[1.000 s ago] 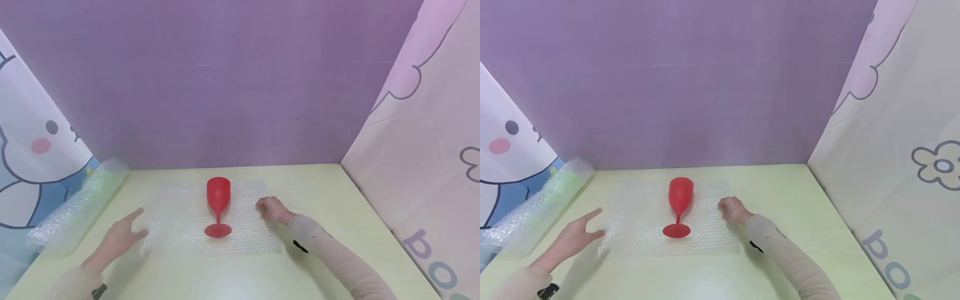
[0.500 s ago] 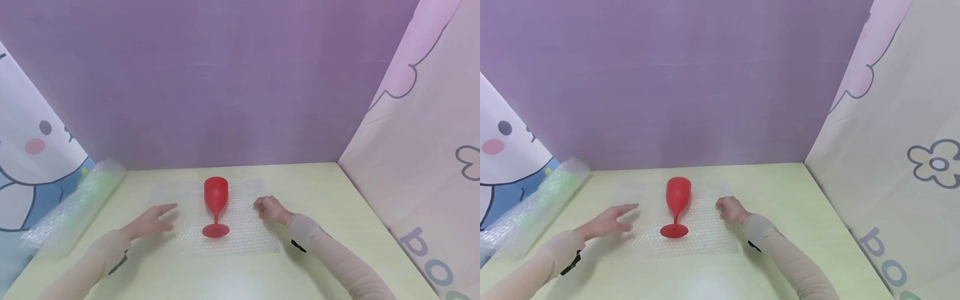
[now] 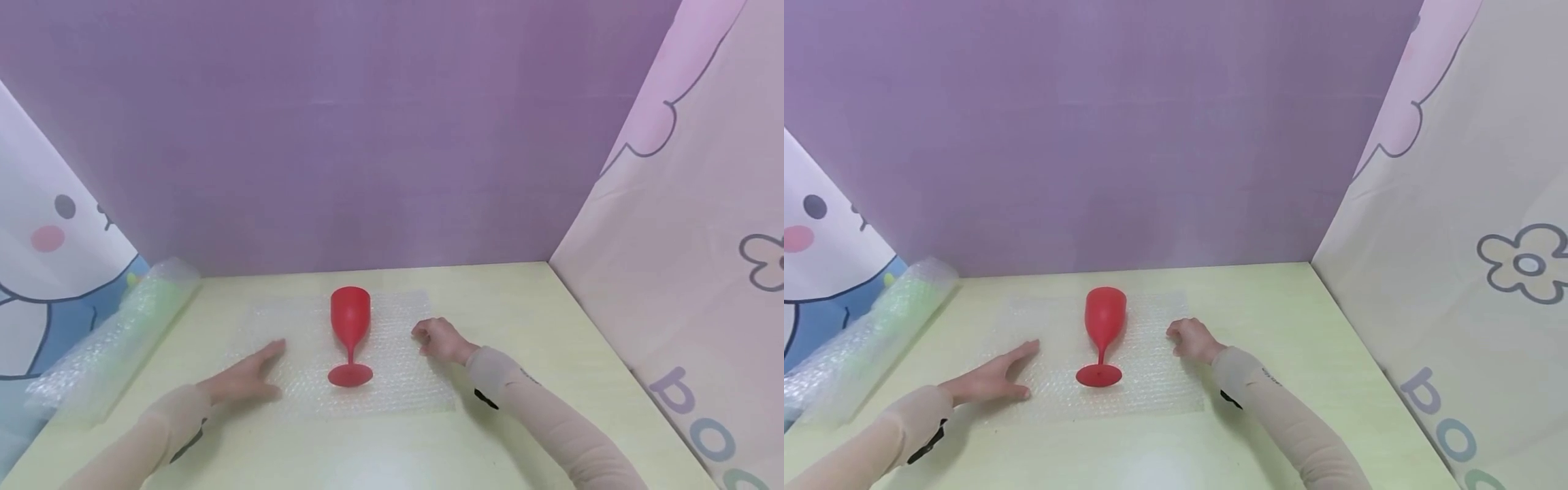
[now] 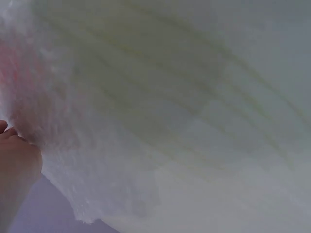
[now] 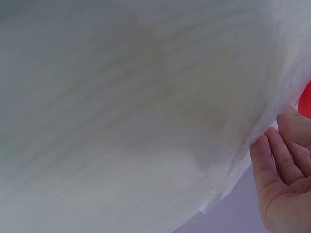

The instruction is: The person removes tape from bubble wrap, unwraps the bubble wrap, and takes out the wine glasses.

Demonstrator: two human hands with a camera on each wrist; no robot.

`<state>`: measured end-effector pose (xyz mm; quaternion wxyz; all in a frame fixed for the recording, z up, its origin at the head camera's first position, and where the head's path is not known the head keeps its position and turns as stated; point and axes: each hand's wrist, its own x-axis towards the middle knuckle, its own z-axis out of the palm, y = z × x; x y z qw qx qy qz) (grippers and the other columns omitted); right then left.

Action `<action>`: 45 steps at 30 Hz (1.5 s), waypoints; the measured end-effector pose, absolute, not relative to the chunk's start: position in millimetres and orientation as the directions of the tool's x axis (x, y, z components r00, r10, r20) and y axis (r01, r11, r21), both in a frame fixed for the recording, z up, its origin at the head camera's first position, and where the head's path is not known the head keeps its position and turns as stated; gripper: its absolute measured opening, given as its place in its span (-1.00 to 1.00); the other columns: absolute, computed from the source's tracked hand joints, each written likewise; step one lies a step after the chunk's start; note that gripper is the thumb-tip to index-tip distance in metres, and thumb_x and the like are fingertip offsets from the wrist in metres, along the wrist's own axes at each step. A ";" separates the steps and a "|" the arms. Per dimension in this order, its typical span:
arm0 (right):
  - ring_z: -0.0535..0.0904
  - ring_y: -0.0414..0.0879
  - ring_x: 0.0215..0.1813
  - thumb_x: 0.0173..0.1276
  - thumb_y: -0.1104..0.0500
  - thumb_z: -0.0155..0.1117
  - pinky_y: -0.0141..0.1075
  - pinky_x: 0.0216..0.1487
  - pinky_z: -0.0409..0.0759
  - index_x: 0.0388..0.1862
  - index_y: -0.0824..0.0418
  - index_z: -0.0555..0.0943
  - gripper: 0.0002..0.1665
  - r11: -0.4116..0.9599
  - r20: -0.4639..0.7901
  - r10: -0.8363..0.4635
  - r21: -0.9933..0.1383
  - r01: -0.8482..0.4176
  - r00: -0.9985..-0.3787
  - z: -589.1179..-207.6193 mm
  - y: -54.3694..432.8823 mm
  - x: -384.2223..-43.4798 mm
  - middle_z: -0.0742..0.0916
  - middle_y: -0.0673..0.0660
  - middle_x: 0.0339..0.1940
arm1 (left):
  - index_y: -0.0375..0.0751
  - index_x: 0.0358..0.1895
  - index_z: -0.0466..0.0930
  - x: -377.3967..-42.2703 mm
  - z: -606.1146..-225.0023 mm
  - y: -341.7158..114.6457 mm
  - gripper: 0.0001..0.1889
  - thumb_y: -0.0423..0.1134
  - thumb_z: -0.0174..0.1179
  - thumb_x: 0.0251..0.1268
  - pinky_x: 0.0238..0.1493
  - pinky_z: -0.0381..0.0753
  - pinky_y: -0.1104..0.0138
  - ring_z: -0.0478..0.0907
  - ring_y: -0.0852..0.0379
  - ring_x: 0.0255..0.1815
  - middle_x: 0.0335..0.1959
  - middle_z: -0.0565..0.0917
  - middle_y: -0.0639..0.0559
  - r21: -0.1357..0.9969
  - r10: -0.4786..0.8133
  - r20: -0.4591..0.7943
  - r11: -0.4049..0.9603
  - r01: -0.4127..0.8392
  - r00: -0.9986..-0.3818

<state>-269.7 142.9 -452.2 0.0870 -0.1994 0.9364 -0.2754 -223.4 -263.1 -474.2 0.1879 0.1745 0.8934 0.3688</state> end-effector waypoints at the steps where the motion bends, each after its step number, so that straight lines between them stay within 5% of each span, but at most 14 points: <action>1: 0.55 0.10 0.06 0.00 0.43 0.35 -0.13 0.08 0.56 -0.06 0.33 0.59 -0.56 0.771 -0.053 -0.422 -0.545 -0.328 -0.905 -451.9 142.6 -270.0 0.66 0.23 0.00 | -0.35 0.42 -0.15 -222.3 -473.5 -262.6 0.03 -0.05 0.31 -0.02 0.38 -0.26 -0.16 -0.26 -0.32 0.44 0.46 -0.15 -0.30 0.723 0.450 -0.207 0.668 0.174 -0.869; 28: 0.51 0.12 0.14 0.00 0.41 0.35 -0.10 0.18 0.48 -0.01 0.36 0.55 -0.51 0.791 -0.095 -0.459 -0.495 -0.358 -0.883 -445.3 140.1 -272.7 0.64 0.25 0.04 | -0.33 0.42 -0.10 -216.7 -467.5 -255.8 0.05 -0.09 0.36 -0.11 0.37 -0.19 -0.18 -0.18 -0.35 0.42 0.44 -0.08 -0.34 0.719 0.394 -0.201 0.681 0.138 -0.897; 37: 0.57 0.12 0.03 0.06 0.31 0.35 -0.10 0.08 0.54 0.02 0.44 0.52 -0.50 0.761 -0.071 -0.485 -0.525 -0.381 -0.871 -423.2 125.6 -282.1 0.65 0.29 -0.01 | -0.27 0.43 -0.11 -218.3 -471.6 -255.3 0.05 -0.05 0.36 -0.10 0.39 -0.18 -0.15 -0.17 -0.31 0.43 0.45 -0.07 -0.30 0.704 0.383 -0.211 0.698 0.132 -0.899; 40: 0.57 0.11 0.03 0.08 0.25 0.36 -0.13 0.09 0.55 0.06 0.45 0.48 -0.44 0.745 -0.093 -0.446 -0.589 -0.312 -0.890 -417.8 115.5 -286.9 0.64 0.29 -0.01 | -0.26 0.44 -0.11 -218.4 -471.8 -256.2 0.06 -0.05 0.36 -0.11 0.39 -0.17 -0.15 -0.17 -0.31 0.44 0.45 -0.08 -0.29 0.699 0.381 -0.212 0.703 0.133 -0.900; 45: 0.49 0.09 0.13 0.12 0.09 0.34 -0.11 0.17 0.49 0.19 0.45 0.36 -0.27 0.660 -0.226 -0.295 -0.751 -0.026 -0.929 -410.5 94.1 -293.5 0.57 0.27 0.11 | -0.25 0.44 -0.13 -216.8 -470.5 -257.2 0.06 -0.04 0.35 -0.10 0.37 -0.20 -0.18 -0.19 -0.33 0.43 0.45 -0.11 -0.31 0.702 0.390 -0.215 0.699 0.136 -0.895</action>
